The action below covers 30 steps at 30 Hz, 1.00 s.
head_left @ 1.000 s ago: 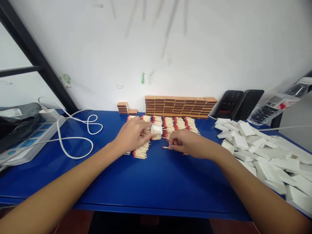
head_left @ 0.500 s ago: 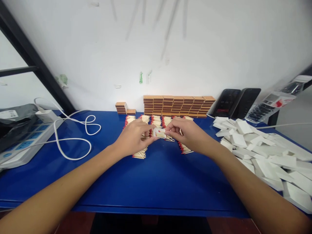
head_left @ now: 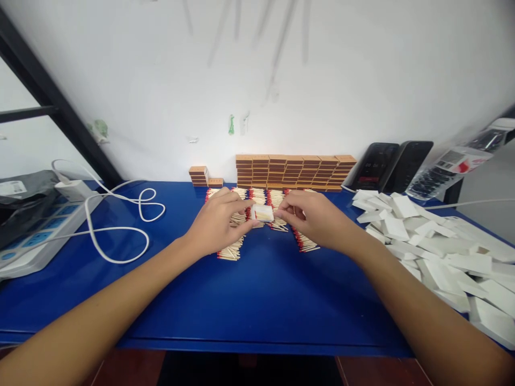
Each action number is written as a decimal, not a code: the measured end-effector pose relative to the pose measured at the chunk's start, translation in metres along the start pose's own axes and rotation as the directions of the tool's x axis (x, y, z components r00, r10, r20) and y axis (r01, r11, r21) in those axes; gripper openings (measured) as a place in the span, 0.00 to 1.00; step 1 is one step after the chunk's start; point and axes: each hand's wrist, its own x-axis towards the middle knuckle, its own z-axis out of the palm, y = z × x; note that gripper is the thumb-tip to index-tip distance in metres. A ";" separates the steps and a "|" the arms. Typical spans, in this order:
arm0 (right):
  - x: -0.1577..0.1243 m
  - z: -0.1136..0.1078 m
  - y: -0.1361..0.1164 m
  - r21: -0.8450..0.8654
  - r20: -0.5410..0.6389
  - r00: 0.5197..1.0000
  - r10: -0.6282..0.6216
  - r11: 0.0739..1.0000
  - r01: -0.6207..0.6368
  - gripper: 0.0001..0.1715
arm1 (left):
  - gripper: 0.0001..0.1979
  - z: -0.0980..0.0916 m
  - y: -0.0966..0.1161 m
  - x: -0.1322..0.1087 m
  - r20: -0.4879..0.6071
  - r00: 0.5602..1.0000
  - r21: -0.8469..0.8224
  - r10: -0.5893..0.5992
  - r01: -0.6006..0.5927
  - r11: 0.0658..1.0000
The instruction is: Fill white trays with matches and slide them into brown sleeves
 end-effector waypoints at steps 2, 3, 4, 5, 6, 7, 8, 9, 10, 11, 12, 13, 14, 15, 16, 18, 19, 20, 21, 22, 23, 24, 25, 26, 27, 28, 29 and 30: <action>-0.001 -0.004 0.002 -0.055 0.101 0.993 0.063 0.997 -0.058 0.15 | 0.20 -0.001 -0.004 0.001 -0.033 0.999 0.016 -0.007 0.007 1.000; -0.001 -0.004 0.003 -0.074 0.160 0.983 0.094 0.994 -0.083 0.14 | 0.20 -0.002 -0.005 0.001 -0.046 0.999 0.022 -0.009 0.010 1.000; -0.002 -0.003 0.005 -0.086 0.213 0.970 0.117 0.991 -0.101 0.12 | 0.19 -0.002 -0.007 0.001 -0.051 0.999 0.028 -0.013 0.014 1.000; -0.002 -0.002 0.006 -0.095 0.257 0.957 0.133 0.989 -0.112 0.10 | 0.19 -0.002 -0.008 0.001 -0.050 0.999 0.033 -0.016 0.018 0.999; -0.002 0.000 0.007 -0.101 0.288 0.947 0.143 0.988 -0.119 0.09 | 0.20 -0.002 -0.008 0.001 -0.044 0.999 0.038 -0.019 0.021 0.999; -0.001 0.002 0.007 -0.108 0.304 0.941 0.150 0.987 -0.122 0.09 | 0.20 -0.002 -0.008 0.001 -0.036 0.999 0.044 -0.022 0.023 0.999; -0.001 0.004 0.008 -0.116 0.308 0.939 0.154 0.986 -0.123 0.09 | 0.20 -0.002 -0.008 0.001 -0.026 0.999 0.048 -0.023 0.024 0.999; 0.000 0.006 0.008 -0.123 0.301 0.941 0.156 0.985 -0.124 0.08 | 0.20 -0.001 -0.008 0.001 -0.020 1.000 0.052 -0.023 0.024 0.998; 0.000 0.007 0.008 -0.126 0.287 0.945 0.156 0.984 -0.124 0.08 | 0.20 -0.001 -0.008 0.001 -0.017 1.000 0.052 -0.022 0.023 0.998; 0.001 0.008 0.008 -0.123 0.272 0.949 0.157 0.984 -0.127 0.07 | 0.20 -0.001 -0.007 0.001 -0.016 1.000 0.051 -0.020 0.021 0.998; 0.001 0.009 0.008 -0.118 0.261 0.952 0.162 0.984 -0.136 0.07 | 0.20 0.000 -0.007 0.001 -0.016 1.000 0.050 -0.018 0.019 0.999; 0.001 0.009 0.008 -0.115 0.256 0.951 0.174 0.982 -0.148 0.07 | 0.19 0.000 -0.007 0.001 -0.015 1.000 0.050 -0.016 0.017 0.999; 0.001 0.009 0.008 -0.117 0.259 0.948 0.186 0.980 -0.160 0.07 | 0.19 0.000 -0.006 0.001 -0.013 1.000 0.052 -0.013 0.014 0.999; 0.001 0.008 0.009 -0.121 0.267 0.944 0.196 0.978 -0.169 0.08 | 0.19 0.000 -0.006 0.001 -0.012 1.000 0.057 -0.010 0.011 0.998; 0.001 0.008 0.010 -0.124 0.281 0.938 0.201 0.977 -0.173 0.08 | 0.19 0.000 -0.006 0.001 -0.008 1.000 0.063 -0.008 0.009 0.998; 0.001 0.008 0.011 -0.118 0.307 0.931 0.195 0.979 -0.166 0.06 | 0.19 0.000 -0.006 0.001 -0.003 1.000 0.072 -0.003 0.004 0.997; 0.001 0.008 0.011 -0.111 0.312 0.932 0.186 0.981 -0.159 0.06 | 0.18 -0.001 -0.005 0.001 -0.002 1.000 0.074 -0.002 0.002 0.997; 0.001 0.008 0.011 -0.103 0.309 0.934 0.178 0.983 -0.153 0.05 | 0.18 -0.001 -0.005 0.001 -0.002 1.000 0.073 -0.001 0.001 0.997; 0.000 0.008 0.011 -0.093 0.304 0.937 0.170 0.984 -0.149 0.05 | 0.19 -0.001 -0.005 0.001 -0.002 1.000 0.072 -0.003 0.003 0.997; 0.000 0.007 0.011 -0.083 0.297 0.941 0.162 0.986 -0.143 0.05 | 0.19 -0.002 -0.005 0.001 -0.002 1.000 0.070 -0.006 0.006 0.998; 0.000 0.006 0.011 -0.069 0.290 0.945 0.153 0.988 -0.139 0.06 | 0.19 -0.002 -0.005 0.001 0.000 1.000 0.068 -0.009 0.009 0.998; -0.001 0.005 0.011 -0.053 0.287 0.947 0.146 0.989 -0.137 0.06 | 0.19 -0.003 -0.005 0.001 0.003 1.000 0.067 -0.012 0.012 0.998; -0.001 0.004 0.012 -0.038 0.291 0.946 0.143 0.990 -0.138 0.06 | 0.19 -0.003 -0.005 0.001 0.007 1.000 0.068 -0.014 0.013 0.998; -0.002 0.003 0.012 -0.026 0.304 0.942 0.144 0.989 -0.143 0.06 | 0.19 -0.004 -0.005 0.001 0.010 1.000 0.070 -0.014 0.013 0.997; -0.002 0.002 0.012 -0.017 0.326 0.934 0.147 0.989 -0.150 0.06 | 0.19 -0.004 -0.005 0.001 0.013 1.000 0.073 -0.013 0.012 0.997; -0.003 0.002 0.013 -0.011 0.351 0.924 0.151 0.987 -0.157 0.06 | 0.19 -0.004 -0.005 0.001 0.015 1.000 0.075 -0.010 0.009 0.997; -0.003 0.002 0.013 -0.005 0.378 0.913 0.155 0.986 -0.165 0.07 | 0.19 -0.003 -0.005 0.001 0.016 1.000 0.078 -0.007 0.006 0.997; -0.004 0.002 0.014 0.001 0.402 0.902 0.159 0.985 -0.175 0.07 | 0.19 -0.003 -0.005 0.001 0.017 1.000 0.080 -0.004 0.003 0.997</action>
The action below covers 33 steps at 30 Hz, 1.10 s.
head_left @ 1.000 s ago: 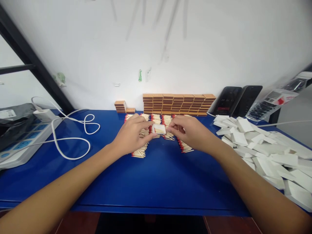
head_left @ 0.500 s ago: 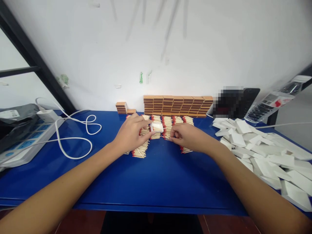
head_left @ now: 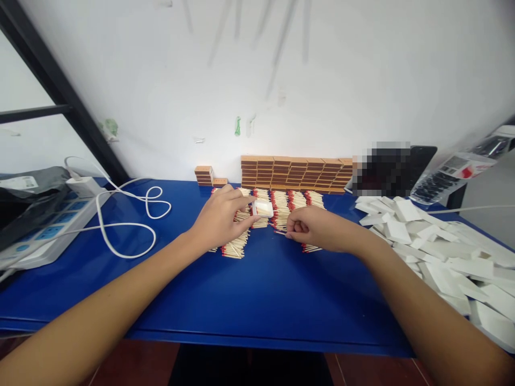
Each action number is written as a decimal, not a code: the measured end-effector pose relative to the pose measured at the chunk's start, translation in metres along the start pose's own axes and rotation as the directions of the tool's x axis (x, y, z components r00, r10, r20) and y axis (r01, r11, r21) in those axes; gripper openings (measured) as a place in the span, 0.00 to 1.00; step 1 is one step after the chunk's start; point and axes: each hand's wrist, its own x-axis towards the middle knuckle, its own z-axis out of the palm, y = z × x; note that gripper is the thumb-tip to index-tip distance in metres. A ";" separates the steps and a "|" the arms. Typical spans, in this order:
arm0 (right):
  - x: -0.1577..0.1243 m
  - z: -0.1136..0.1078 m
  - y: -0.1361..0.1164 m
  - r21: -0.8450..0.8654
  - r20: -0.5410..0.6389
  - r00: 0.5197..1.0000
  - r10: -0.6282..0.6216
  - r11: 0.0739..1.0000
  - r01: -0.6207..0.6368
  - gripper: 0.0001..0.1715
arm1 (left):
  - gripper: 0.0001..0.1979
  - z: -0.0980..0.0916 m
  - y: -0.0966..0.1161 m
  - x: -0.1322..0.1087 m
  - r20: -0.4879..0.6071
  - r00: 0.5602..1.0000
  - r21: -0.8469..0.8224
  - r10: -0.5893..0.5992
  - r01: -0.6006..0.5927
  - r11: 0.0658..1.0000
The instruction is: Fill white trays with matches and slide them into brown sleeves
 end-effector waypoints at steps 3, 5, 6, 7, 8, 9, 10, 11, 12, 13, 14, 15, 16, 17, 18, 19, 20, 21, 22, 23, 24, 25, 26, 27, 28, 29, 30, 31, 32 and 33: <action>0.000 0.000 0.001 0.021 0.023 1.000 0.015 1.000 -0.015 0.06 | 0.19 0.001 0.000 0.000 0.006 1.000 0.006 0.005 -0.005 1.000; -0.001 0.000 0.001 0.010 -0.005 1.000 0.028 1.000 -0.028 0.05 | 0.19 0.002 0.000 0.000 0.009 1.000 0.009 0.007 -0.007 1.000; -0.001 0.000 0.000 -0.002 -0.018 0.999 0.037 0.999 -0.037 0.05 | 0.19 0.001 0.000 0.000 0.009 1.000 0.011 0.008 -0.008 1.000; -0.001 -0.001 0.000 -0.011 -0.024 0.999 0.045 0.999 -0.045 0.06 | 0.19 0.001 0.000 0.000 0.009 1.000 0.012 0.008 -0.009 1.000; -0.001 -0.001 -0.001 -0.016 -0.023 0.998 0.053 0.998 -0.053 0.05 | 0.19 0.001 0.000 0.000 0.010 1.000 0.014 0.008 -0.008 1.000; -0.002 -0.002 -0.002 -0.019 -0.014 0.998 0.054 0.998 -0.055 0.05 | 0.19 0.000 0.000 0.000 0.014 1.000 0.014 0.008 -0.008 1.000; -0.002 -0.002 -0.003 -0.021 -0.006 0.999 0.052 0.998 -0.052 0.05 | 0.19 0.000 0.000 0.000 0.018 1.000 0.015 0.007 -0.007 1.000; -0.002 -0.002 -0.003 -0.027 -0.005 0.999 0.047 0.999 -0.047 0.04 | 0.19 0.000 -0.001 0.000 0.021 1.000 0.015 0.008 -0.008 1.000; -0.002 -0.003 -0.004 -0.035 -0.013 0.999 0.039 0.999 -0.039 0.04 | 0.18 0.000 -0.001 0.000 0.023 1.000 0.015 0.011 -0.011 1.000; -0.002 -0.003 -0.003 -0.045 -0.027 0.999 0.031 0.998 -0.032 0.04 | 0.18 0.000 -0.001 0.000 0.020 1.000 0.016 0.015 -0.015 1.000; -0.001 -0.002 -0.003 -0.050 -0.036 0.999 0.024 0.998 -0.026 0.06 | 0.18 0.000 -0.001 0.000 0.016 1.000 0.017 0.020 -0.020 1.000; -0.001 -0.002 -0.001 -0.047 -0.039 0.999 0.021 0.999 -0.023 0.06 | 0.17 0.001 -0.001 0.000 0.010 1.000 0.020 0.024 -0.024 1.000; 0.000 -0.001 0.000 -0.038 -0.036 0.999 0.023 0.999 -0.024 0.06 | 0.18 0.001 -0.001 0.000 0.005 1.000 0.022 0.029 -0.029 0.999; 0.000 -0.001 0.002 -0.026 -0.027 0.999 0.026 0.999 -0.027 0.06 | 0.18 0.001 -0.001 0.000 0.002 0.999 0.024 0.032 -0.032 0.999; 0.001 0.000 0.003 -0.014 -0.017 0.999 0.031 0.999 -0.032 0.07 | 0.19 0.001 -0.001 -0.001 0.003 0.999 0.026 0.035 -0.035 0.999; 0.001 0.001 0.004 -0.007 -0.008 0.999 0.037 0.999 -0.037 0.07 | 0.19 0.002 -0.001 -0.001 0.008 0.999 0.028 0.036 -0.036 0.999; 0.001 0.001 0.005 -0.006 -0.006 0.999 0.041 0.999 -0.041 0.08 | 0.20 0.002 -0.001 -0.001 0.014 0.999 0.031 0.035 -0.035 0.999; 0.001 0.001 0.005 -0.012 -0.008 0.999 0.042 0.999 -0.042 0.08 | 0.20 0.002 -0.001 -0.001 0.019 0.999 0.032 0.034 -0.035 0.999; 0.001 0.001 0.005 -0.024 -0.010 0.999 0.042 0.999 -0.042 0.08 | 0.20 0.002 -0.001 -0.001 0.020 0.999 0.033 0.035 -0.036 0.999; 0.001 0.001 0.004 -0.034 -0.012 0.999 0.040 0.999 -0.040 0.08 | 0.20 0.002 -0.001 -0.001 0.021 0.999 0.034 0.037 -0.037 0.999; 0.001 0.001 0.003 -0.040 -0.013 0.999 0.040 0.998 -0.040 0.09 | 0.19 0.002 -0.001 -0.001 0.021 0.999 0.036 0.039 -0.039 0.999; 0.001 0.001 0.003 -0.040 -0.013 0.999 0.040 0.998 -0.041 0.08 | 0.19 0.002 -0.001 -0.001 0.021 0.999 0.038 0.040 -0.041 0.998; 0.001 0.001 0.003 -0.031 -0.012 0.999 0.043 0.999 -0.043 0.08 | 0.19 0.002 -0.001 -0.001 0.021 0.999 0.041 0.040 -0.041 0.998; 0.001 0.001 0.003 -0.017 -0.012 0.999 0.044 0.999 -0.044 0.07 | 0.19 0.002 -0.001 -0.001 0.022 0.999 0.044 0.039 -0.040 0.998; 0.001 0.001 0.003 -0.002 -0.014 0.999 0.042 0.999 -0.042 0.06 | 0.19 0.002 -0.001 -0.001 0.023 0.999 0.046 0.037 -0.039 0.998; 0.002 0.001 0.004 0.008 -0.016 0.999 0.037 0.999 -0.037 0.05 | 0.19 0.002 -0.001 -0.001 0.024 0.999 0.047 0.036 -0.037 0.998; 0.002 0.002 0.005 0.012 -0.017 0.999 0.031 0.999 -0.030 0.04 | 0.19 0.002 -0.001 -0.001 0.023 0.999 0.047 0.036 -0.037 0.998; 0.002 0.002 0.005 0.012 -0.018 1.000 0.024 1.000 -0.023 0.04 | 0.19 0.002 0.000 0.000 0.023 0.999 0.047 0.034 -0.036 0.998; 0.002 0.002 0.005 0.008 -0.019 1.000 0.020 1.000 -0.020 0.04 | 0.19 0.002 0.000 0.000 0.024 0.999 0.047 0.034 -0.035 0.998; 0.002 0.002 0.005 0.006 -0.016 1.000 0.019 1.000 -0.019 0.05 | 0.19 0.002 0.000 0.000 0.026 0.999 0.046 0.034 -0.035 0.998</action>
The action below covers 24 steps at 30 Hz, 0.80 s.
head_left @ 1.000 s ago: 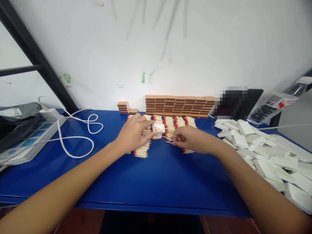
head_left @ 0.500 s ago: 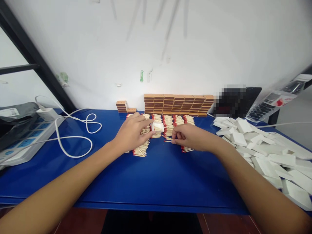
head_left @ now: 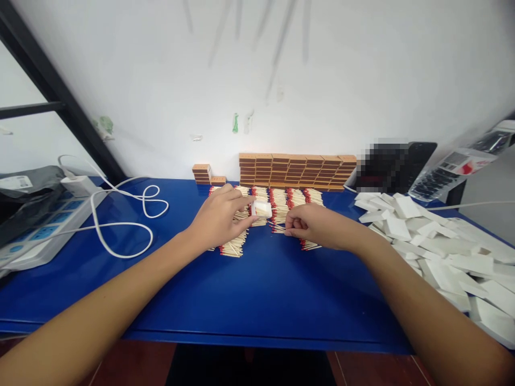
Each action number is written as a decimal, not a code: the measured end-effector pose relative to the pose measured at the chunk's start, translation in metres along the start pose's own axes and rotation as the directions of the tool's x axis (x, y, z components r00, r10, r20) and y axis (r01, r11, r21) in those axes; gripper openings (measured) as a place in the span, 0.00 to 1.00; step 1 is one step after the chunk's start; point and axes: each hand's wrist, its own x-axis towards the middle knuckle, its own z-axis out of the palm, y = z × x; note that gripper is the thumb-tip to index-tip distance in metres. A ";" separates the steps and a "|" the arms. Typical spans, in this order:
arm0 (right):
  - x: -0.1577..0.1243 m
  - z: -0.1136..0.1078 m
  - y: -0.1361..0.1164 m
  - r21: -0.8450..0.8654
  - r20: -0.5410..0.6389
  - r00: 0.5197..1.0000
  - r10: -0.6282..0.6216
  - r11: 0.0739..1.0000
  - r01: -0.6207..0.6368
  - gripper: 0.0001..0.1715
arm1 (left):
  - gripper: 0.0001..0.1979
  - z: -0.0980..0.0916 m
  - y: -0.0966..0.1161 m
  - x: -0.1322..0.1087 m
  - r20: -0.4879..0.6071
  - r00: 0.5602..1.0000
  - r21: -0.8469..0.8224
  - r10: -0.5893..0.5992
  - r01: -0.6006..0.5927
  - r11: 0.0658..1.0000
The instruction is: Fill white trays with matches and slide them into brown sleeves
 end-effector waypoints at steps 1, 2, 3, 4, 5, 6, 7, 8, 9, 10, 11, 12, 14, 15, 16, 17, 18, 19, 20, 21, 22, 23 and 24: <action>0.000 0.000 0.000 0.001 0.005 1.000 0.002 1.000 -0.002 0.05 | 0.19 0.000 0.000 0.000 0.001 1.000 -0.001 0.002 -0.002 1.000; 0.000 0.000 -0.001 0.003 0.011 1.000 0.005 1.000 -0.005 0.05 | 0.20 0.000 0.000 0.000 0.002 1.000 0.000 0.006 -0.006 1.000; -0.001 0.000 -0.001 0.003 0.018 1.000 0.008 1.000 -0.008 0.05 | 0.20 0.000 0.001 0.000 0.005 1.000 0.002 0.008 -0.008 1.000; -0.001 0.000 -0.002 0.003 0.025 1.000 0.008 1.000 -0.008 0.05 | 0.20 0.000 0.001 0.000 0.009 1.000 0.006 0.008 -0.008 1.000; -0.001 0.000 -0.003 0.001 0.031 0.999 0.011 1.000 -0.011 0.05 | 0.20 0.000 0.001 0.000 0.014 1.000 0.010 0.007 -0.007 1.000; -0.002 -0.001 -0.004 -0.002 0.035 0.999 0.013 1.000 -0.013 0.05 | 0.20 0.000 0.001 0.000 0.018 1.000 0.014 0.004 -0.004 1.000; -0.002 -0.001 -0.004 -0.006 0.033 0.999 0.015 1.000 -0.015 0.05 | 0.20 0.000 0.001 0.000 0.020 1.000 0.016 0.002 -0.002 1.000; -0.002 -0.001 -0.005 -0.009 0.028 1.000 0.014 1.000 -0.014 0.05 | 0.20 0.000 0.001 0.000 0.021 1.000 0.016 0.001 -0.001 1.000; -0.002 -0.001 -0.005 -0.010 0.020 1.000 0.009 1.000 -0.009 0.06 | 0.20 0.000 0.000 0.000 0.021 1.000 0.014 0.001 -0.001 1.000; -0.002 -0.001 -0.005 -0.008 0.012 1.000 0.001 1.000 -0.001 0.06 | 0.20 0.000 0.000 -0.001 0.021 1.000 0.010 0.002 -0.002 1.000; -0.002 -0.001 -0.004 -0.005 0.005 1.000 -0.006 1.000 0.006 0.07 | 0.20 0.000 0.000 -0.001 0.021 1.000 0.007 0.002 -0.002 1.000; -0.001 -0.001 -0.003 -0.002 0.000 1.000 -0.010 1.000 0.010 0.07 | 0.20 0.000 -0.001 -0.001 0.023 1.000 0.006 0.002 -0.002 1.000; 0.000 0.000 -0.001 0.001 0.000 1.000 -0.011 1.000 0.011 0.07 | 0.20 0.001 -0.001 0.000 0.028 1.000 0.010 0.003 -0.003 1.000; 0.000 0.001 0.000 -0.002 0.004 1.000 -0.010 1.000 0.010 0.08 | 0.21 0.001 -0.001 0.000 0.029 1.000 0.013 0.002 -0.003 1.000; 0.000 0.002 0.001 -0.004 0.010 1.000 -0.008 1.000 0.008 0.08 | 0.21 0.001 -0.001 0.000 0.031 1.000 0.016 0.003 -0.003 1.000; 0.000 0.002 0.001 -0.003 0.017 1.000 -0.006 1.000 0.006 0.08 | 0.21 0.001 -0.001 0.000 0.032 0.999 0.016 0.004 -0.004 1.000; 0.000 0.002 0.001 0.004 0.026 1.000 -0.003 1.000 0.002 0.08 | 0.21 0.001 0.000 0.000 0.033 0.999 0.015 0.005 -0.005 1.000; 0.000 0.002 0.001 0.017 0.033 0.999 0.003 1.000 -0.003 0.07 | 0.21 0.001 0.000 -0.001 0.034 0.999 0.013 0.007 -0.007 1.000; 0.000 0.002 0.000 0.029 0.036 0.999 0.007 1.000 -0.008 0.06 | 0.21 0.001 0.000 -0.001 0.034 0.999 0.013 0.009 -0.010 1.000; -0.001 0.001 -0.001 0.039 0.036 0.999 0.009 0.999 -0.010 0.05 | 0.21 0.002 0.000 -0.001 0.034 0.999 0.013 0.013 -0.014 1.000; -0.001 0.001 -0.002 0.043 0.034 0.999 0.005 0.999 -0.007 0.04 | 0.21 0.002 0.000 -0.001 0.034 0.999 0.013 0.016 -0.016 1.000; -0.002 0.000 -0.003 0.042 0.028 1.000 0.000 0.999 -0.001 0.03 | 0.21 0.002 0.000 -0.001 0.033 0.999 0.014 0.017 -0.017 1.000; -0.002 0.000 -0.004 0.037 0.021 1.000 -0.007 0.999 0.006 0.03 | 0.21 0.002 0.000 -0.001 0.032 0.999 0.013 0.017 -0.018 1.000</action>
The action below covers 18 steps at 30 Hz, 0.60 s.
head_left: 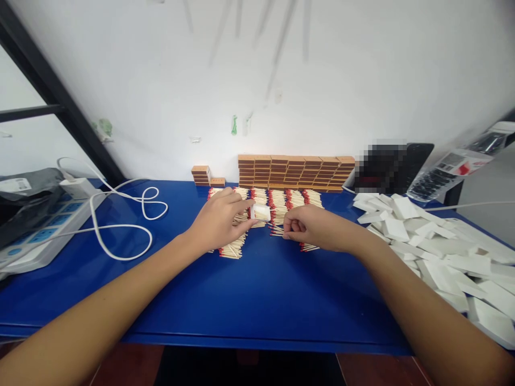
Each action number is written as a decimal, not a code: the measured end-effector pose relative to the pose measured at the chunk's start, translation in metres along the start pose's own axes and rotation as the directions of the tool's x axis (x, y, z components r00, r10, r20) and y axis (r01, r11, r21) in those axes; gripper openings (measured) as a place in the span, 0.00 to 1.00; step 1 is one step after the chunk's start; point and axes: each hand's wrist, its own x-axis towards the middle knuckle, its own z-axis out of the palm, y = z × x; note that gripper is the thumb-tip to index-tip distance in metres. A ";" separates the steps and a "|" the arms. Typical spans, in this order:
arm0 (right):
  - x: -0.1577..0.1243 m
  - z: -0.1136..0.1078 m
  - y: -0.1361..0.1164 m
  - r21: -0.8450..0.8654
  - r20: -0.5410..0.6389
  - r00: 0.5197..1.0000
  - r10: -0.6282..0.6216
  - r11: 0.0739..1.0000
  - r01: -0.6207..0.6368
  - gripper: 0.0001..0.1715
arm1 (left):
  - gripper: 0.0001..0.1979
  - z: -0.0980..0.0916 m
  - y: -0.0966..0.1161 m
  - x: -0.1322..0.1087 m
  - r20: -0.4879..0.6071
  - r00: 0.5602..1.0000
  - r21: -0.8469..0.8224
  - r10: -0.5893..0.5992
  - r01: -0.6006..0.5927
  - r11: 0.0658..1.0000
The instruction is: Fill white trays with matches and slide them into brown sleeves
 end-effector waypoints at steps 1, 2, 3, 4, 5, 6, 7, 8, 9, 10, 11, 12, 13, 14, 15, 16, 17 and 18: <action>0.000 0.000 0.000 -0.003 -0.004 1.000 -0.005 1.000 0.005 0.03 | 0.20 0.000 0.000 0.000 -0.001 1.000 -0.002 0.000 0.000 1.000; 0.000 0.000 -0.001 -0.001 -0.005 1.000 -0.007 1.000 0.007 0.02 | 0.21 0.000 0.000 0.000 -0.001 1.000 -0.004 -0.002 0.002 1.000; -0.001 0.000 -0.001 0.007 -0.001 1.000 -0.003 1.000 0.003 0.03 | 0.21 0.000 -0.001 0.000 -0.001 1.000 -0.006 -0.005 0.005 1.000; -0.001 0.000 -0.001 0.018 0.007 1.000 0.004 1.000 -0.004 0.03 | 0.21 0.000 -0.001 0.000 -0.001 1.000 -0.006 -0.007 0.007 1.000; -0.001 0.000 -0.001 0.030 0.018 1.000 0.009 1.000 -0.010 0.03 | 0.21 0.000 -0.001 0.000 0.002 1.000 -0.005 -0.008 0.008 1.000; -0.001 0.000 -0.001 0.040 0.027 1.000 0.011 0.999 -0.013 0.04 | 0.21 -0.001 0.000 0.000 0.007 1.000 -0.001 -0.007 0.007 1.000; -0.001 0.000 -0.001 0.043 0.030 0.999 0.013 0.999 -0.015 0.05 | 0.20 -0.001 0.000 0.000 0.013 1.000 0.004 -0.006 0.006 1.000; -0.001 0.000 -0.001 0.038 0.030 0.999 0.011 0.999 -0.013 0.06 | 0.20 -0.001 0.000 0.000 0.015 1.000 0.009 -0.004 0.003 1.000; -0.001 0.000 -0.001 0.027 0.025 1.000 0.006 1.000 -0.007 0.06 | 0.20 -0.001 0.000 0.000 0.016 1.000 0.013 -0.001 0.001 1.000; 0.000 0.000 -0.001 0.012 0.017 1.000 -0.002 1.000 0.002 0.06 | 0.20 -0.001 0.001 0.000 0.016 1.000 0.017 0.002 -0.002 1.000; 0.000 -0.001 -0.001 -0.004 0.007 1.000 -0.012 1.000 0.012 0.06 | 0.20 -0.002 0.001 0.000 0.014 1.000 0.019 0.003 -0.003 1.000; 0.000 -0.001 -0.001 -0.017 -0.001 1.000 -0.024 1.000 0.024 0.05 | 0.20 -0.002 0.001 0.000 0.013 1.000 0.019 0.002 -0.002 1.000; 0.000 -0.002 -0.001 -0.027 -0.003 0.999 -0.039 0.999 0.039 0.05 | 0.20 -0.002 0.001 0.000 0.014 1.000 0.018 0.001 -0.001 1.000; 0.000 -0.002 0.000 -0.031 -0.001 0.999 -0.054 0.998 0.054 0.06 | 0.20 -0.002 0.001 0.000 0.016 1.000 0.015 0.001 -0.001 1.000; 0.000 -0.002 0.000 -0.032 0.002 0.998 -0.065 0.997 0.065 0.06 | 0.20 -0.002 0.001 0.000 0.019 1.000 0.011 0.000 0.000 1.000; 0.000 -0.003 0.000 -0.031 0.005 0.997 -0.074 0.997 0.074 0.06 | 0.20 -0.002 0.001 0.000 0.021 1.000 0.006 0.000 -0.001 1.000; -0.001 -0.003 0.000 -0.028 0.007 0.997 -0.079 0.996 0.079 0.06 | 0.20 -0.002 0.001 0.000 0.022 1.000 0.001 0.001 -0.001 1.000; -0.002 -0.003 0.000 -0.024 0.007 0.997 -0.082 0.996 0.083 0.06 | 0.19 -0.002 0.001 0.000 0.022 1.000 -0.003 0.004 -0.004 1.000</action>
